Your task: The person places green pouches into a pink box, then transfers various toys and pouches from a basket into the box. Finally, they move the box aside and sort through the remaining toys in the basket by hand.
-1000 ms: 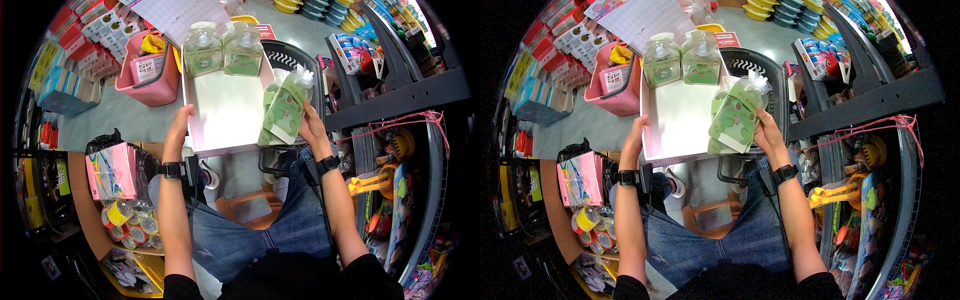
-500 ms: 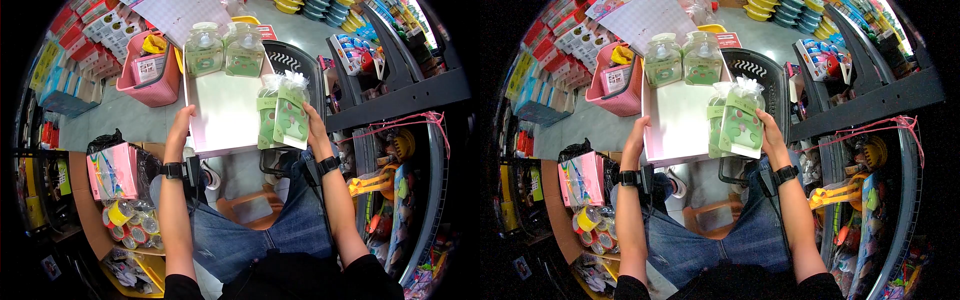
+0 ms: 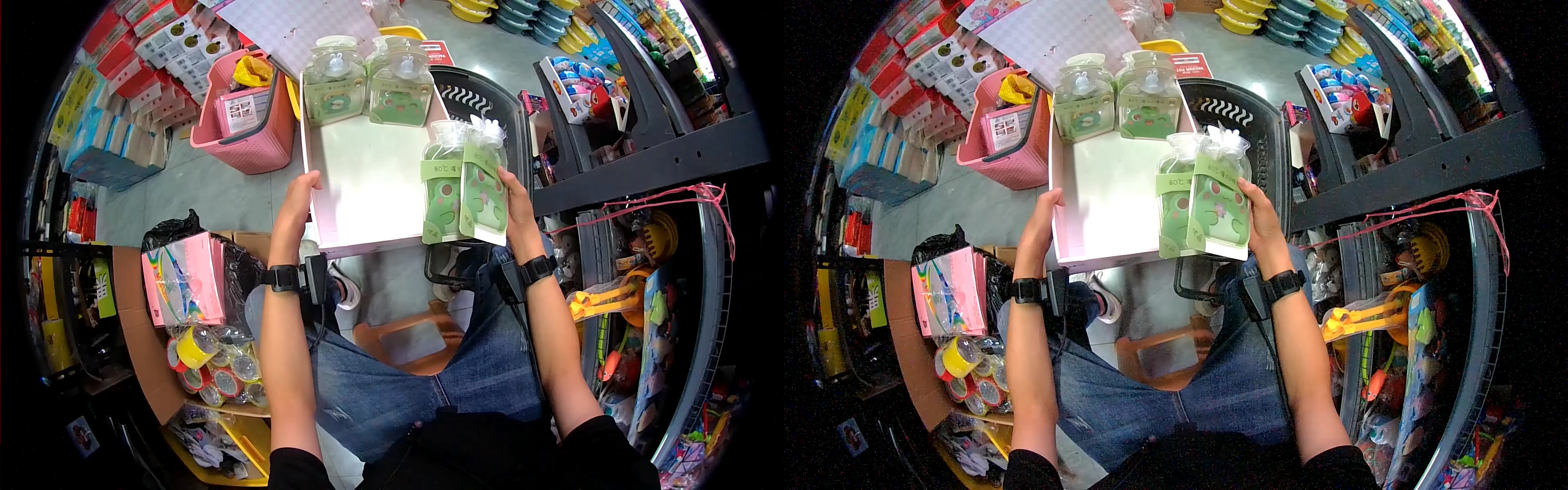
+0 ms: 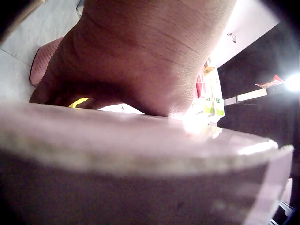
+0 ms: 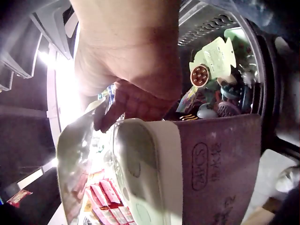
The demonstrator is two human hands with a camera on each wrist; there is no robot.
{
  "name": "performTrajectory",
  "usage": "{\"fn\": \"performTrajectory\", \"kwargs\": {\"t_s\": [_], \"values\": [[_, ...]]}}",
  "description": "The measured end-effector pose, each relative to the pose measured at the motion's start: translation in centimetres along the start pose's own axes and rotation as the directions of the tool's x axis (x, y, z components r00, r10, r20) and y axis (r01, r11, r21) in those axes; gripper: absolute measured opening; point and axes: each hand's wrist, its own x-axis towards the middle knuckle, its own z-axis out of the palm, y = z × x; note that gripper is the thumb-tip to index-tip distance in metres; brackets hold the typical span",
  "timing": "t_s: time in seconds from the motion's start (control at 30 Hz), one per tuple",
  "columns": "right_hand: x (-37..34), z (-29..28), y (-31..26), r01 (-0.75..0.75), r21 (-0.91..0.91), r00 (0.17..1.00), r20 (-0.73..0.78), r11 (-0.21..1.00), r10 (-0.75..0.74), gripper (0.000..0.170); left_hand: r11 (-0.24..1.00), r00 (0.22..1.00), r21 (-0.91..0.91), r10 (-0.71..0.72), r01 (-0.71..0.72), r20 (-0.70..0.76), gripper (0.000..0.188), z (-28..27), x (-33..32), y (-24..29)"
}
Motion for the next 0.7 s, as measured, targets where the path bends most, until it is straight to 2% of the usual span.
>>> {"fn": "performTrajectory", "kwargs": {"t_s": [0.23, 0.53, 0.63, 0.7], "values": [[-0.3, 0.7, -0.2, 0.004, -0.016, 1.0, -0.007, 1.0, -0.004, 0.039, 1.0, 1.0, -0.012, 0.027, -0.027, 0.004, 0.028, 0.1, -0.3, 0.2], [0.3, -1.3, 0.0, 0.003, 0.063, 1.0, 0.026, 0.998, -0.004, 0.037, 1.0, 0.999, -0.011, 0.029, -0.03, -0.027, 0.029, 0.2, -0.3, 0.1], [0.4, -0.4, 0.4, 0.081, 0.033, 0.997, -0.019, 0.996, -0.081, 0.037, 0.995, 0.997, 0.054, 0.08, -0.079, -0.021, 0.031, 0.2, -0.6, 0.5], [0.5, -0.2, 0.5, 0.086, 0.069, 0.996, 0.002, 0.994, -0.086, 0.036, 0.999, 1.0, 0.04, 0.008, -0.007, -0.027, 0.031, 0.4, -0.9, 1.0]]}}
